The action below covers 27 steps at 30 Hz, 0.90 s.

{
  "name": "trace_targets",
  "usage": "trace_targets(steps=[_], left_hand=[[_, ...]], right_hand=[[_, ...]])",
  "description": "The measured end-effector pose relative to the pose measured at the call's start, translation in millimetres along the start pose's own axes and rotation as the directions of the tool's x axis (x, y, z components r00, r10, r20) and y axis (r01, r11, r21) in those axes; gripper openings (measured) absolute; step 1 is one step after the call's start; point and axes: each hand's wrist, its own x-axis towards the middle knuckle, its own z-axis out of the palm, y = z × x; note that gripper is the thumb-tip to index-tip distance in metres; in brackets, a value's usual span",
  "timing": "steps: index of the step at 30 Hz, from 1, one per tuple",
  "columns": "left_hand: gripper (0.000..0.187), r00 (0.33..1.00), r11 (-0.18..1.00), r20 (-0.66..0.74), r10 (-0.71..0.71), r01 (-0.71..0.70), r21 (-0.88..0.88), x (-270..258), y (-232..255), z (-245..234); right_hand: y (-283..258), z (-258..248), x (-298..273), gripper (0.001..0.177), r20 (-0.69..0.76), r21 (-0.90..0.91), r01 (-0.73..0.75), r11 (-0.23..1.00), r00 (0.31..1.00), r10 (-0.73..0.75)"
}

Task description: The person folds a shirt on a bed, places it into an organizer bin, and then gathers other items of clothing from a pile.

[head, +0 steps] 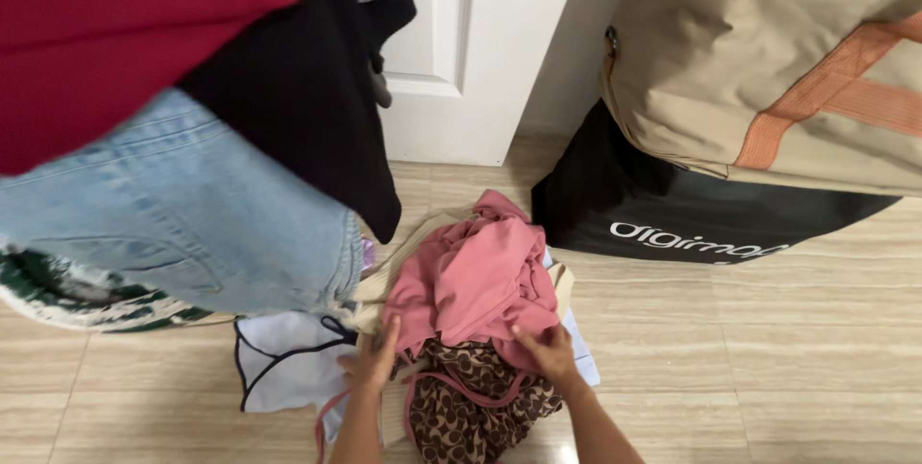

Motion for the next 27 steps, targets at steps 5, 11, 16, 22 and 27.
trace_targets(steps=[5,11,16,22,27], left_hand=[[0.119,0.997,1.0,-0.077,-0.019,0.019,0.002,-8,12,28],[0.101,0.999,0.972,0.032,-0.024,0.03,-0.233,-32,32,44],[0.087,0.991,0.844,-0.136,-0.015,-0.06,-0.532,-38,45,68],[0.062,0.966,0.834,-0.236,0.11,-0.219,-0.507,-69,84,44],[0.031,0.887,0.535,-0.342,0.311,-0.461,-0.708,-109,109,22]], right_hand=[[-4,19,-11,0.08,-0.015,0.135,0.091,0.987,0.996,-0.09],[-15,46,-21,0.064,0.031,0.529,0.01,0.849,0.999,-0.031],[-25,56,-31,0.046,0.14,0.489,-0.237,0.839,0.971,0.193],[-48,41,-42,0.039,0.163,0.642,-0.217,0.736,0.976,0.146],[-86,9,-71,0.036,0.212,0.679,-0.244,0.692,0.968,0.134]])
